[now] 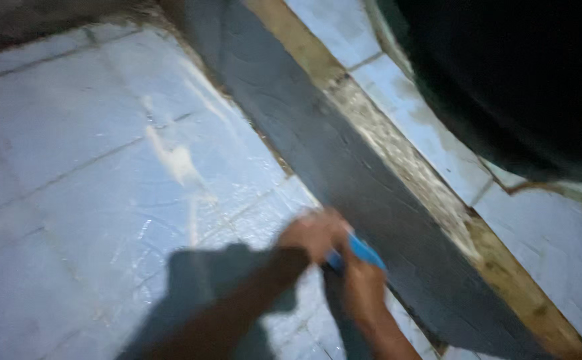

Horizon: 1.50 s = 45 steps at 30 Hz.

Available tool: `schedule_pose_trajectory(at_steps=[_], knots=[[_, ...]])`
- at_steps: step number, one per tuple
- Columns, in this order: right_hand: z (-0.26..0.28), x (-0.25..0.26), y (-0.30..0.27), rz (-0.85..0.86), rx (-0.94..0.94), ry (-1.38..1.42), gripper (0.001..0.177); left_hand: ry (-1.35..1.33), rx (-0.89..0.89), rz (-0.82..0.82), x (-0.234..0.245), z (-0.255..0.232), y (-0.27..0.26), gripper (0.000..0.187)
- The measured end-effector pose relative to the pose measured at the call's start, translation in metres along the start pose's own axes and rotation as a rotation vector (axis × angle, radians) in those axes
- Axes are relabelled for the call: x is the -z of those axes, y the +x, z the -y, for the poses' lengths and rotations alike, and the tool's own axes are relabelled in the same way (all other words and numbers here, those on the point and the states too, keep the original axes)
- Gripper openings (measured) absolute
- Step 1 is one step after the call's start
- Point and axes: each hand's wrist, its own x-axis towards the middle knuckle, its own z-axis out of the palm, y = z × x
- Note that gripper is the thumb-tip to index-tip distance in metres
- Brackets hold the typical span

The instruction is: The person scrubs the tiled floor of a room with a blue brush, using soapy water from a small packet.

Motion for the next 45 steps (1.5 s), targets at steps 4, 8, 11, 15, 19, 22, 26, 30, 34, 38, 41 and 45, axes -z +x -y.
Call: schedule_pose_trajectory(at_steps=[4, 8, 11, 15, 19, 22, 26, 30, 34, 38, 41, 45], knots=[[0.053, -0.019, 0.081, 0.154, -0.108, -0.141, 0.088, -0.125, 0.245, -0.051, 0.079, 0.024, 0.018, 0.024], [0.057, -0.002, 0.061, -0.049, 0.045, -0.111, 0.092, -0.272, 0.253, -0.12, 0.087, -0.005, 0.018, 0.023], [0.011, 0.003, -0.017, 0.083, -0.211, -0.168, 0.098, -0.194, 0.118, -0.01, 0.041, -0.041, 0.013, 0.016], [-0.117, 0.024, -0.159, 0.056, -0.195, -0.3, 0.081, -0.033, -0.101, 0.07, -0.034, -0.154, 0.003, 0.018], [-0.199, 0.049, -0.191, -0.1, 0.053, -0.205, 0.07, 0.074, -0.166, -0.003, -0.012, -0.201, 0.016, 0.017], [-0.176, 0.077, -0.157, -0.073, -0.037, -0.172, 0.073, 0.124, -0.215, -0.073, 0.029, -0.208, 0.052, 0.04], [-0.075, 0.091, -0.093, 0.02, -0.208, -0.175, 0.079, -0.063, -0.187, -0.126, 0.037, -0.205, 0.079, 0.037], [-0.002, 0.122, -0.01, 0.02, -0.243, -0.219, 0.085, -0.044, -0.18, -0.03, 0.017, -0.198, 0.05, 0.033], [0.015, 0.172, -0.029, 0.044, -0.352, -0.306, 0.09, -0.139, -0.249, -0.236, -0.004, -0.233, 0.055, 0.024], [0.034, 0.236, -0.087, 0.114, -0.58, -0.45, 0.096, -0.373, -0.255, -0.152, 0.018, -0.272, 0.103, 0.01], [0.05, 0.274, -0.067, 0.116, -0.655, -0.552, 0.101, -0.343, -0.242, -0.154, 0.053, -0.263, 0.125, 0.012], [0.07, 0.259, 0.037, 0.064, -0.371, -0.438, 0.103, -0.667, 0.083, -0.029, 0.116, -0.169, 0.126, 0.007]])
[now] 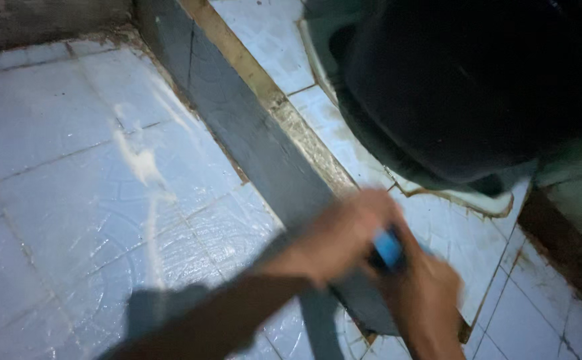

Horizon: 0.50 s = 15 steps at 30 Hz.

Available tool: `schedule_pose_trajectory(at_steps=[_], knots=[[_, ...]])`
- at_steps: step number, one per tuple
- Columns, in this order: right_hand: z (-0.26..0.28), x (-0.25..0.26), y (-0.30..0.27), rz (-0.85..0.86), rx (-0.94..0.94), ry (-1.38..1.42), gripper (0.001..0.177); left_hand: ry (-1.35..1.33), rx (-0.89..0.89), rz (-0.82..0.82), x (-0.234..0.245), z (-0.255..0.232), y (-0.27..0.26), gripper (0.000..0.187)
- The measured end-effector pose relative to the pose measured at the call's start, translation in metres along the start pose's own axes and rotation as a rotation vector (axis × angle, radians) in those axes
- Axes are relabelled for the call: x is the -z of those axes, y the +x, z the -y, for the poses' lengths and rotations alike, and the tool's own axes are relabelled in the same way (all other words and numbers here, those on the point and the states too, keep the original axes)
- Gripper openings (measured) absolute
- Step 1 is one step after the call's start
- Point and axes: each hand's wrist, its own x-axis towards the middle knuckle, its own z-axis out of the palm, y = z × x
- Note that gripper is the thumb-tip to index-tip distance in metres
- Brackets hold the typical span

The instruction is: The person scrubs the tiled floor of a room with a blue brush, using soapy water from a small packet.

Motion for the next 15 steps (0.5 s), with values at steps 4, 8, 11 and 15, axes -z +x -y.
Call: schedule_pose_trajectory(at_steps=[4, 8, 11, 15], knots=[[0.088, -0.008, 0.088, -0.224, 0.331, 0.067, 0.08, 0.585, -0.231, -0.314, 0.1, 0.039, 0.031, 0.056], [0.083, 0.001, 0.076, -0.188, 0.276, 0.02, 0.084, 0.429, -0.136, -0.285, 0.082, 0.048, 0.031, 0.047], [0.019, 0.006, 0.026, 0.073, -0.048, -0.107, 0.09, 0.321, -0.228, -0.19, -0.001, 0.039, 0.02, 0.062], [-0.058, 0.007, -0.034, 0.075, -0.209, -0.267, 0.086, 0.314, -0.326, -0.185, -0.113, -0.017, 0.0, 0.05]])
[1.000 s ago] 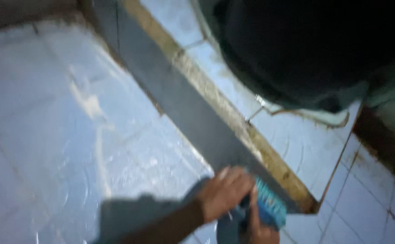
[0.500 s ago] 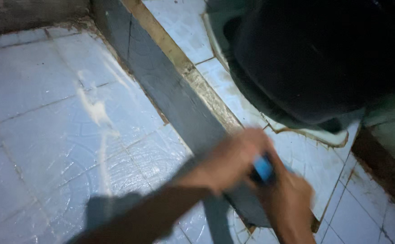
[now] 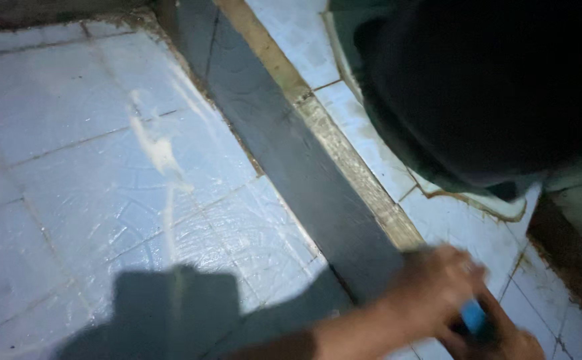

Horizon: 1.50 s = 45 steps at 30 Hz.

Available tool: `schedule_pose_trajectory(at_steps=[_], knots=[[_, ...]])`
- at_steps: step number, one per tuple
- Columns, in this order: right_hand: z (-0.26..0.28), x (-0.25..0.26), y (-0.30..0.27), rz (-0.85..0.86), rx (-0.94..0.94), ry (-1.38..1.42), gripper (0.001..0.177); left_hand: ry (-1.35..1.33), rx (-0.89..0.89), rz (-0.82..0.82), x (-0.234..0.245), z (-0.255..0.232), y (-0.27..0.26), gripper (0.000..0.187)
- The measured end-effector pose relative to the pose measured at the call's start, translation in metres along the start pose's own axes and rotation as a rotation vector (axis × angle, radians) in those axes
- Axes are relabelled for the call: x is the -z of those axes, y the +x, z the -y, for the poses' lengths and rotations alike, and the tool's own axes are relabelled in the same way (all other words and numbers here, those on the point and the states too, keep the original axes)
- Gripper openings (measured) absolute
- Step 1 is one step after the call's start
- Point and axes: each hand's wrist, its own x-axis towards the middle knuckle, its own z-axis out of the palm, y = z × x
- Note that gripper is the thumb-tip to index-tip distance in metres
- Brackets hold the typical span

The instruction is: The person scrubs the tiled floor of a room with a blue brush, using soapy water from a small packet.

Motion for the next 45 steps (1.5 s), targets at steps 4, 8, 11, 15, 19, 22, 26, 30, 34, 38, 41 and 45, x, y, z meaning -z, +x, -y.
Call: schedule_pose_trajectory(at_steps=[4, 8, 11, 15, 19, 22, 26, 30, 34, 38, 41, 45], knots=[[0.0, -0.009, 0.014, -0.107, 0.076, 0.05, 0.081, -0.032, 0.074, 0.171, 0.009, 0.001, 0.015, 0.088], [0.081, 0.005, 0.051, -0.24, 0.31, 0.208, 0.077, -0.352, 0.398, 0.1, 0.089, 0.088, 0.011, 0.042], [0.17, 0.029, 0.091, -0.286, 0.496, 0.264, 0.076, 0.087, 0.255, -0.107, 0.162, 0.149, 0.029, 0.042], [0.185, 0.051, 0.09, -0.276, 0.523, 0.256, 0.076, 0.177, 0.184, -0.155, 0.176, 0.149, 0.032, 0.058], [0.085, 0.017, 0.042, 0.011, 0.229, 0.102, 0.089, -0.123, 0.288, 0.03, 0.093, 0.088, 0.004, 0.043], [0.001, -0.007, -0.011, 0.028, -0.032, -0.116, 0.116, -0.069, 0.094, 0.106, 0.018, 0.018, 0.0, 0.031], [-0.004, -0.036, 0.01, -0.098, 0.078, -0.022, 0.107, -0.044, 0.05, 0.131, 0.009, -0.008, 0.006, 0.076], [0.052, -0.003, 0.04, -0.069, 0.1, 0.062, 0.091, -0.098, 0.188, 0.078, 0.075, 0.071, 0.018, 0.052], [0.197, 0.04, 0.119, -0.233, 0.481, 0.199, 0.066, 0.196, 0.272, -0.179, 0.176, 0.181, 0.038, 0.041], [0.266, 0.086, 0.144, -0.285, 0.656, 0.178, 0.069, 0.263, 0.426, -0.288, 0.234, 0.222, 0.045, 0.056], [0.242, 0.08, 0.131, -0.211, 0.713, 0.14, 0.059, 0.267, 0.411, -0.327, 0.211, 0.202, 0.04, 0.056], [0.126, 0.028, 0.098, 0.199, 0.575, -0.106, 0.069, -0.142, 0.625, -0.434, 0.103, 0.088, -0.023, 0.052]])
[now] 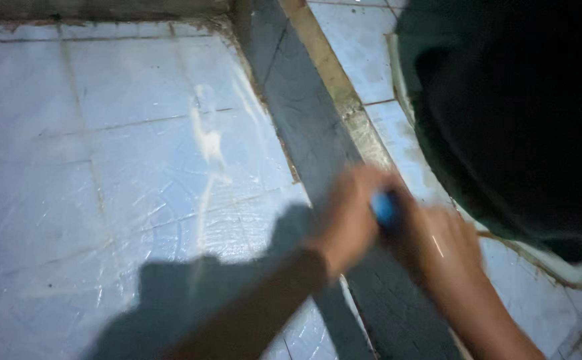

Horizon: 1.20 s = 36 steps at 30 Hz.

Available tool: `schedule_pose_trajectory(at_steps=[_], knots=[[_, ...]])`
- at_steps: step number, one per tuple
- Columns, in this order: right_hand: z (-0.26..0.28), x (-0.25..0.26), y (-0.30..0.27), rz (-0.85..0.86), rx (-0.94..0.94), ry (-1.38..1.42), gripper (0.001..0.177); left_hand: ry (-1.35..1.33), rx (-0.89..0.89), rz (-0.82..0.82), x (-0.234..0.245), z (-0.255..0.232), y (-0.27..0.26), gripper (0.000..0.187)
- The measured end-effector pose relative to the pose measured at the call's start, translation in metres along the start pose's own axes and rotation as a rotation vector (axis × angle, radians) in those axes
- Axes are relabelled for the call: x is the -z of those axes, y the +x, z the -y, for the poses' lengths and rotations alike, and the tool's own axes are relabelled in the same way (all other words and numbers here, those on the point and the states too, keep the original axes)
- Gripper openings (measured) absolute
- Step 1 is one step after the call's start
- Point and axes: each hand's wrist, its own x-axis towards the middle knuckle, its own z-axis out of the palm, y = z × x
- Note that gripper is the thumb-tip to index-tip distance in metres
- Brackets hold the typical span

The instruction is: The person scrubs the tiled floor of a room with a blue brush, using soapy water from a small packet.

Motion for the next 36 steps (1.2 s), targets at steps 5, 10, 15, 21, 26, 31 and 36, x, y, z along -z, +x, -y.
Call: schedule_pose_trajectory(at_steps=[5, 10, 15, 21, 26, 31, 36], knots=[[-0.065, -0.076, -0.059, 0.133, 0.247, -0.49, 0.068, -0.348, 0.257, -0.166, -0.085, -0.018, -0.102, 0.044], [-0.004, -0.038, -0.026, -0.051, 0.544, -0.425, 0.014, -0.851, 0.301, -0.412, -0.074, 0.053, -0.084, 0.041], [0.067, -0.004, 0.009, -0.206, 0.501, -0.597, 0.013, -1.295, 0.487, -0.438, -0.053, 0.115, -0.031, 0.032], [-0.009, -0.141, -0.097, -0.165, 0.724, -0.618, 0.032, -1.416, 0.765, -0.462, -0.119, 0.175, -0.137, 0.038], [-0.021, -0.192, -0.094, -0.012, 0.826, -0.686, 0.047, -1.5, 0.791, -0.461, -0.142, 0.225, -0.149, 0.043], [0.062, -0.145, 0.012, -0.409, 0.66, -0.65, 0.031, -1.554, 0.647, -0.401, -0.141, 0.29, -0.14, 0.047], [0.042, -0.186, -0.017, -0.243, 0.585, -0.5, 0.014, -1.585, 0.522, -0.306, -0.166, 0.315, -0.147, 0.04]])
